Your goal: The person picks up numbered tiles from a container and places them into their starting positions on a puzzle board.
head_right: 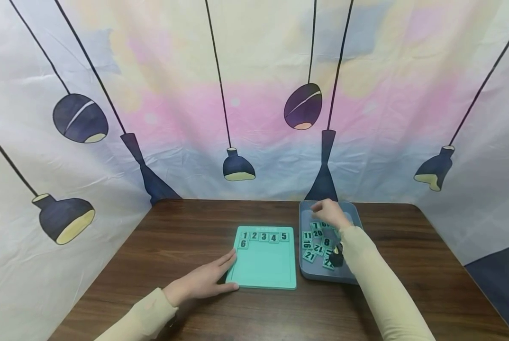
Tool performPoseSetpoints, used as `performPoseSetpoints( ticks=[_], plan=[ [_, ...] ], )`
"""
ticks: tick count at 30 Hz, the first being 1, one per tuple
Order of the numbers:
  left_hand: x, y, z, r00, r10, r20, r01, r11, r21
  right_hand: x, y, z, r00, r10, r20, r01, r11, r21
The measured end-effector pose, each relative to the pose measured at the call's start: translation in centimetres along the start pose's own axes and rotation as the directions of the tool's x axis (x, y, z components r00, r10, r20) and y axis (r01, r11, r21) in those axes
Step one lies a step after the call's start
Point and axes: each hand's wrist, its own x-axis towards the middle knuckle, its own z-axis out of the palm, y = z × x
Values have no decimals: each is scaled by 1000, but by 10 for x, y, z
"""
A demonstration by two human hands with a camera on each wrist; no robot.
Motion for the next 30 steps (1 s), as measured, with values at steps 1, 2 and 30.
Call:
performPoseSetpoints(
  ticks=[1, 2, 30],
  plan=[
    [0, 0, 0, 1000, 1, 1, -1, 1000, -4, 0, 3, 1, 1000, 2, 13, -2, 1000, -7],
    [0, 0, 0, 1000, 0, 3, 0, 1000, -7, 1, 7, 2, 1000, -3, 29, 4, 1000, -22],
    [0, 3, 0, 1000, -6, -3, 6, 1000, 4, 13, 25, 5, 978, 19, 207, 32, 970, -239]
  ],
)
